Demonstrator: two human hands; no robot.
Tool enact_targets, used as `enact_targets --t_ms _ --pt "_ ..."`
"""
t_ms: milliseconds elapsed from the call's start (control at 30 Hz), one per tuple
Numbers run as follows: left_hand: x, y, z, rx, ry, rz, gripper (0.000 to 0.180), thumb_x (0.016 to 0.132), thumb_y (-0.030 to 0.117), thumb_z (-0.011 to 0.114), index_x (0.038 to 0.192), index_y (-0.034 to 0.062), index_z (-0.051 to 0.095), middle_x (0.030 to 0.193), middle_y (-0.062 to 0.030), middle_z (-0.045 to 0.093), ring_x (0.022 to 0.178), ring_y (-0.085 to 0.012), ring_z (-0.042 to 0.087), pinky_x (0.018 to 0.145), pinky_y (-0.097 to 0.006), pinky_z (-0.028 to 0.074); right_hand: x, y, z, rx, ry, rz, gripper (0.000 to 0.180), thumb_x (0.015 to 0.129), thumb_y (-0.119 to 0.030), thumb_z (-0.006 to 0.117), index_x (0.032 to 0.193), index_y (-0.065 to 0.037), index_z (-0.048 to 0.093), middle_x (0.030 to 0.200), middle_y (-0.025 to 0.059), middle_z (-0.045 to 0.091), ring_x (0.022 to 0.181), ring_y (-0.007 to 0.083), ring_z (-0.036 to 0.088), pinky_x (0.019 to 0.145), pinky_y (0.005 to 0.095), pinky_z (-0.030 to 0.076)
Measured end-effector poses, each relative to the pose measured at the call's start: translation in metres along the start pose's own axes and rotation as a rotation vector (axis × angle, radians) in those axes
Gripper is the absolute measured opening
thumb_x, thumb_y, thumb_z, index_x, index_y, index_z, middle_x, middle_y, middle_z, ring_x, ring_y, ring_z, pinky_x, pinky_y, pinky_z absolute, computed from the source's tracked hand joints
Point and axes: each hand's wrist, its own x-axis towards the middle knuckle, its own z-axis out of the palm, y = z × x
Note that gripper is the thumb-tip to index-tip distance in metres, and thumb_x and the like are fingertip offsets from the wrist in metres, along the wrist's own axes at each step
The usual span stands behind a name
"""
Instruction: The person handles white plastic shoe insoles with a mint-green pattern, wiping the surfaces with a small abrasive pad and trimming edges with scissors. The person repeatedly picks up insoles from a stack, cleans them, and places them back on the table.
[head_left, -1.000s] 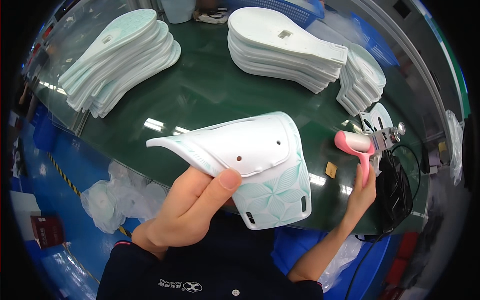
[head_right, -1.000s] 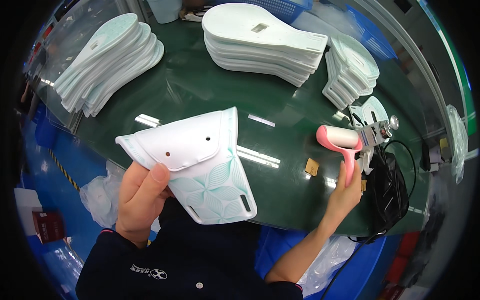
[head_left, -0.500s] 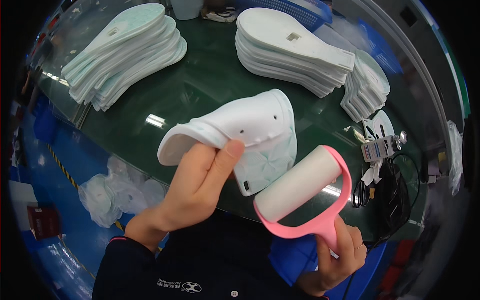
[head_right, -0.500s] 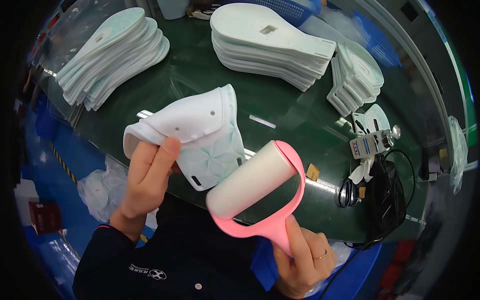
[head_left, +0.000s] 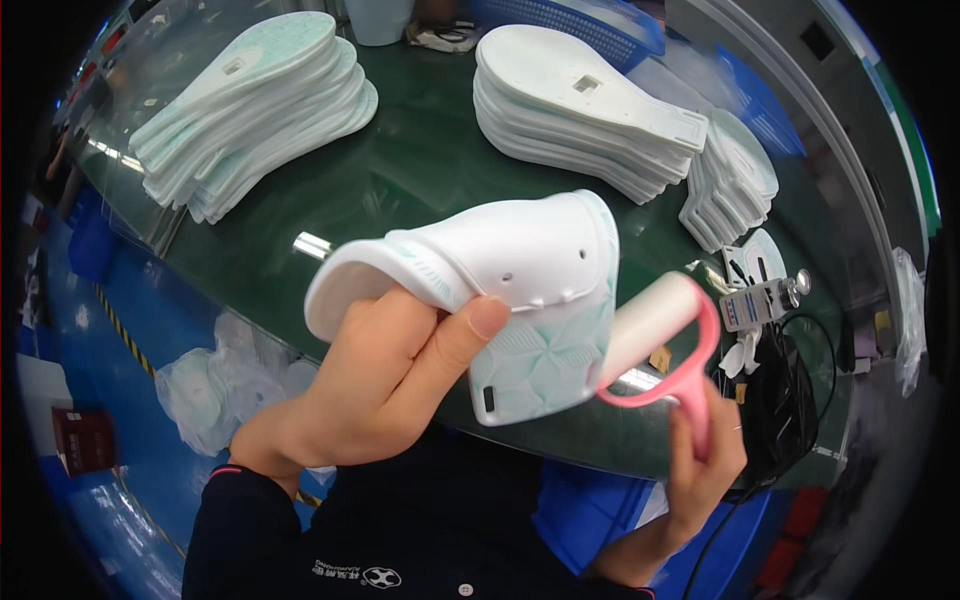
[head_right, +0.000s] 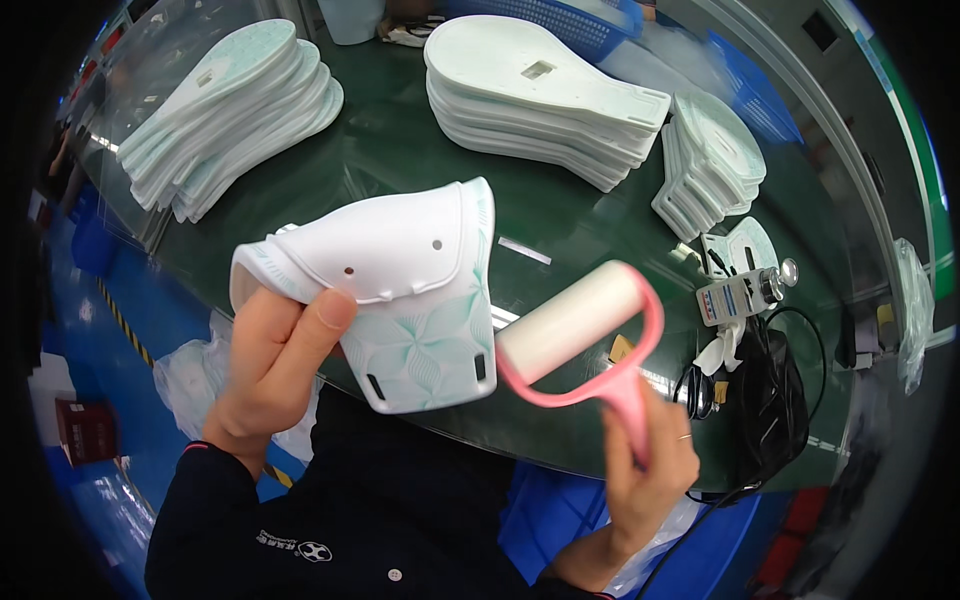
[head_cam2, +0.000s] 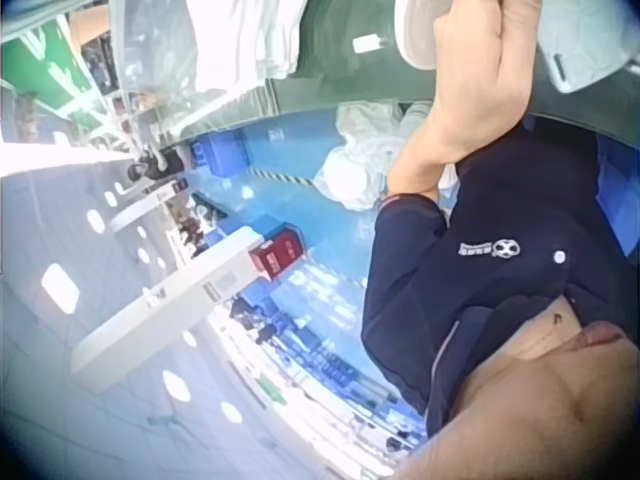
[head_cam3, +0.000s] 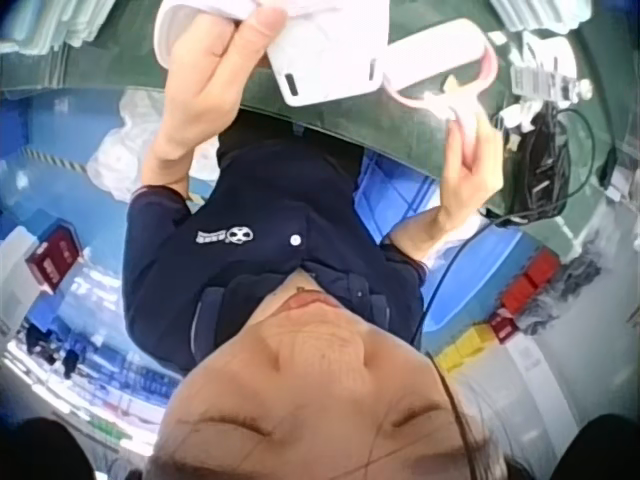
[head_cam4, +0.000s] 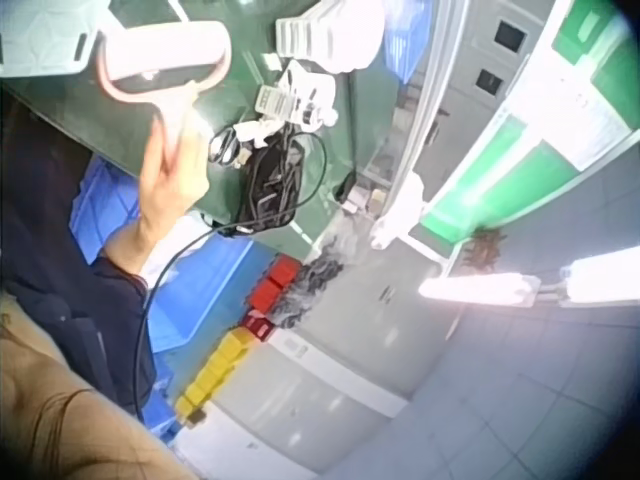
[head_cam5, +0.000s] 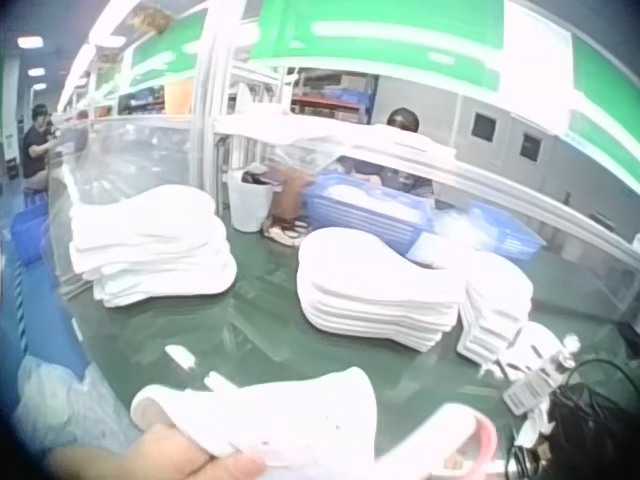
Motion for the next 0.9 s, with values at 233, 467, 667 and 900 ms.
enact_targets --t_ms 233,467,667,900 --pt "-0.002 0.014 -0.001 -0.419 -0.094 -0.213 0.035 0.09 0.019 0.046 0.115 -0.0054 0.042 0.096 -0.0086 0.056 0.079 -0.0085 0.055 0.063 -0.02 0.045 0.023 0.056 0.03 0.103 0.217 0.44 0.028 0.083 -0.013 0.057 0.105 0.004 0.055 0.085 0.0064 0.057 0.076 0.0105 0.05 0.07 0.023 0.04" --pt "-0.002 0.018 0.0 -0.518 -0.088 -0.34 0.046 0.085 0.024 0.052 0.117 -0.0073 0.042 0.105 -0.0126 0.056 0.092 -0.0153 0.055 0.077 -0.025 0.042 0.022 0.117 0.054 0.058 0.12 0.504 0.035 0.086 -0.022 0.054 0.111 0.003 0.052 0.094 0.012 0.058 0.084 0.0162 0.053 0.078 0.0269 0.04" --pt "-0.004 0.005 0.009 -0.591 -0.116 -0.172 0.046 0.085 0.002 0.051 0.124 -0.005 0.028 0.111 -0.013 0.052 0.098 -0.0146 0.054 0.079 -0.025 0.045 0.022 0.093 0.052 -0.473 0.43 0.074 0.03 0.083 -0.017 0.056 0.111 -0.004 0.055 0.089 0.0095 0.058 0.081 0.0178 0.055 0.075 0.0312 0.043" --pt "-0.008 -0.01 0.012 -0.57 -0.116 -0.27 0.061 0.078 -0.006 0.055 0.127 -0.0041 0.019 0.114 -0.0182 0.05 0.103 -0.0213 0.054 0.085 -0.03 0.045 0.002 0.062 0.063 -0.179 0.032 0.363 0.022 0.075 -0.009 0.064 0.094 -0.002 0.057 0.083 0.0068 0.048 0.065 0.0162 0.049 0.062 0.0298 0.042"
